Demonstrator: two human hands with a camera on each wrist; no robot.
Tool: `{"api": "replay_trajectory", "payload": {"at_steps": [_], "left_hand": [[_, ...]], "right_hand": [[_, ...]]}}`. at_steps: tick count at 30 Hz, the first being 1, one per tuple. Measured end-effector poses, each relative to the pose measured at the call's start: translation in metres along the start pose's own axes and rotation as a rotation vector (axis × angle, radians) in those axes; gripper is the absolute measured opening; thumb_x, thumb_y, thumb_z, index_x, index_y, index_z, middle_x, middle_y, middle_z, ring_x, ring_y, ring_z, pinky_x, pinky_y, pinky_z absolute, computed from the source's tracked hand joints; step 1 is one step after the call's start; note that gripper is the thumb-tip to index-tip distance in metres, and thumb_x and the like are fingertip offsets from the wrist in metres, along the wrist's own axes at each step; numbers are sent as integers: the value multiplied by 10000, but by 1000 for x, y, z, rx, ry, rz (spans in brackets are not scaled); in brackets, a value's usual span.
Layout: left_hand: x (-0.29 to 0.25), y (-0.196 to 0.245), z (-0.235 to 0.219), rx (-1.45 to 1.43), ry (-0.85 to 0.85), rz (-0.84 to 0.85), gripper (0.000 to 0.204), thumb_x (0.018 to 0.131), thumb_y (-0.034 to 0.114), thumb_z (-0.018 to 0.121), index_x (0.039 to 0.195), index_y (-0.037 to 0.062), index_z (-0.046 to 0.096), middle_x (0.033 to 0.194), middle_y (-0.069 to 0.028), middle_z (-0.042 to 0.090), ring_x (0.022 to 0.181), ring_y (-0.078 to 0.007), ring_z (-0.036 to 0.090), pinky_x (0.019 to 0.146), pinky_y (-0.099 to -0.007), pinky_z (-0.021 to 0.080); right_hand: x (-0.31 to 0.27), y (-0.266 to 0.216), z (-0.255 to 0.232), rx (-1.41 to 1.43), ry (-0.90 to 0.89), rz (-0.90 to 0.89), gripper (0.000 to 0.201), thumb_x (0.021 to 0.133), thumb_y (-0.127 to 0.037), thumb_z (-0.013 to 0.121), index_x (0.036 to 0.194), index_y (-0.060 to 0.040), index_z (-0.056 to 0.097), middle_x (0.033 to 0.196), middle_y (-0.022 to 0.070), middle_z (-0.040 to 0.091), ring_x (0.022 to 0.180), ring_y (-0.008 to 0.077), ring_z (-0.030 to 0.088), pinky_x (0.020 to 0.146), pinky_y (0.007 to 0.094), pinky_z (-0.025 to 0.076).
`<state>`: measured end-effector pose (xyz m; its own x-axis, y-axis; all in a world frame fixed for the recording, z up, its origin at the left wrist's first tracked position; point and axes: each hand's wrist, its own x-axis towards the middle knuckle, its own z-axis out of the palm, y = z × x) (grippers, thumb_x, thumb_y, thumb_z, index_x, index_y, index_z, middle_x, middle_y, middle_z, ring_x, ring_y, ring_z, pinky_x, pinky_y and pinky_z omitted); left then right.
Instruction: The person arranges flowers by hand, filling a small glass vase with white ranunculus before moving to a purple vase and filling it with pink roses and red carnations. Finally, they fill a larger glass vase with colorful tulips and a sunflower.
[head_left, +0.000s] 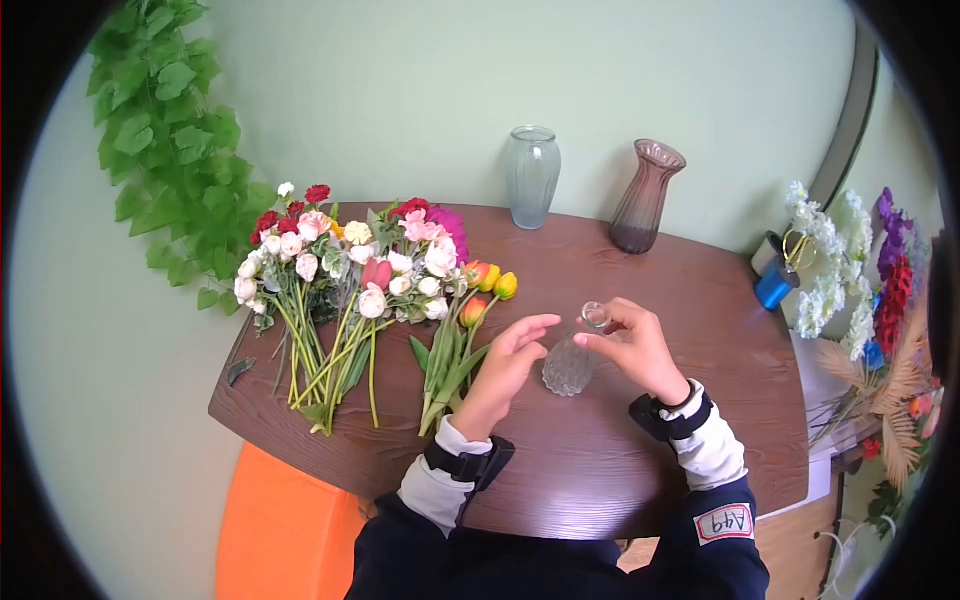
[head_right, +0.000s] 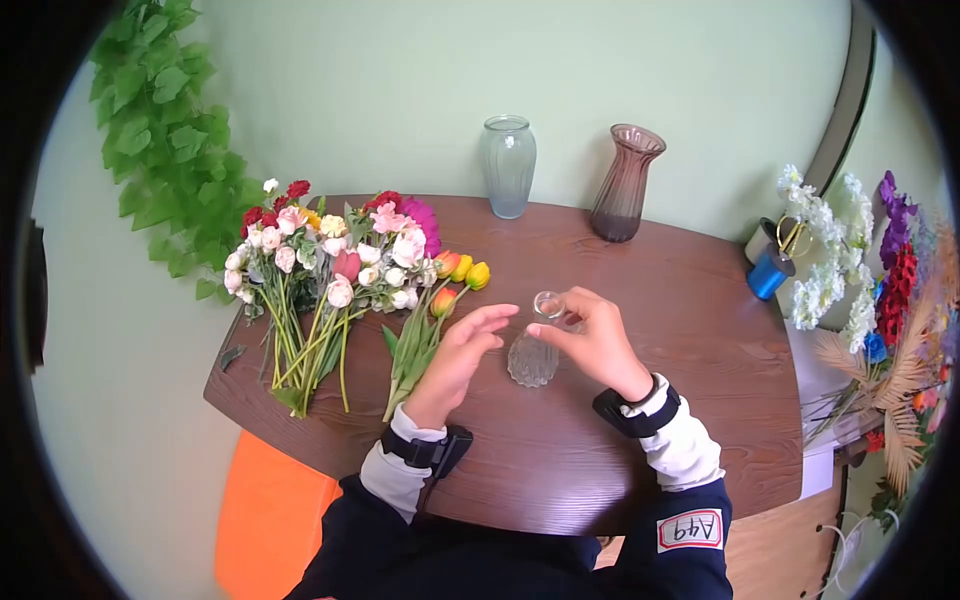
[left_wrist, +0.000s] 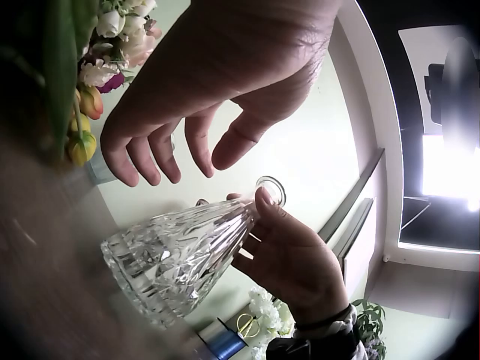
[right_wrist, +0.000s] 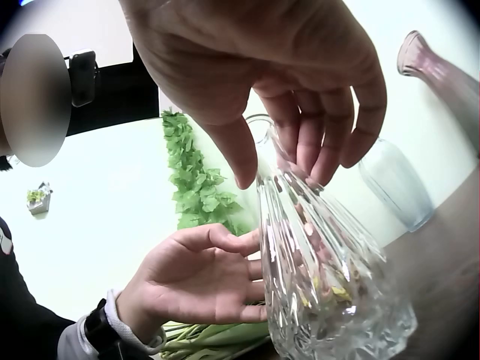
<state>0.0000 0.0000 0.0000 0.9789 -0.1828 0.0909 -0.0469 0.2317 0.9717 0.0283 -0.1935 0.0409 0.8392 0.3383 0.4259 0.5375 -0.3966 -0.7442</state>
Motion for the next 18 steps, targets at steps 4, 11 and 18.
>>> {"api": "replay_trajectory", "payload": {"at_steps": [4, 11, 18], "left_hand": [[0, -2, 5, -41, -72, -21, 426, 796, -30, 435, 1216, 1, 499, 1236, -99, 530, 1224, -227, 425, 1005, -329, 337], [1, -8, 6, 4, -150, -29, 387, 848, 15, 516, 1234, -3, 481, 1196, -83, 541, 1133, -165, 491, 962, -294, 374], [-3, -3, 7, 42, -114, 64, 389, 810, -43, 465, 1195, 1, 504, 1179, -74, 549, 1138, -164, 491, 974, -302, 365]], "right_hand": [[-4, -15, 7, -12, -41, -2, 257, 687, -164, 773, 873, -25, 664, 764, 76, 608, 672, 178, 564, 631, 283, 463], [-10, -23, 11, -65, -49, -3, 235, 667, -128, 768, 842, -18, 656, 740, 78, 602, 671, 184, 556, 618, 283, 447], [-13, -21, 13, -146, -48, -101, 253, 681, -113, 750, 850, 5, 603, 744, 106, 574, 664, 225, 550, 620, 306, 448]]}}
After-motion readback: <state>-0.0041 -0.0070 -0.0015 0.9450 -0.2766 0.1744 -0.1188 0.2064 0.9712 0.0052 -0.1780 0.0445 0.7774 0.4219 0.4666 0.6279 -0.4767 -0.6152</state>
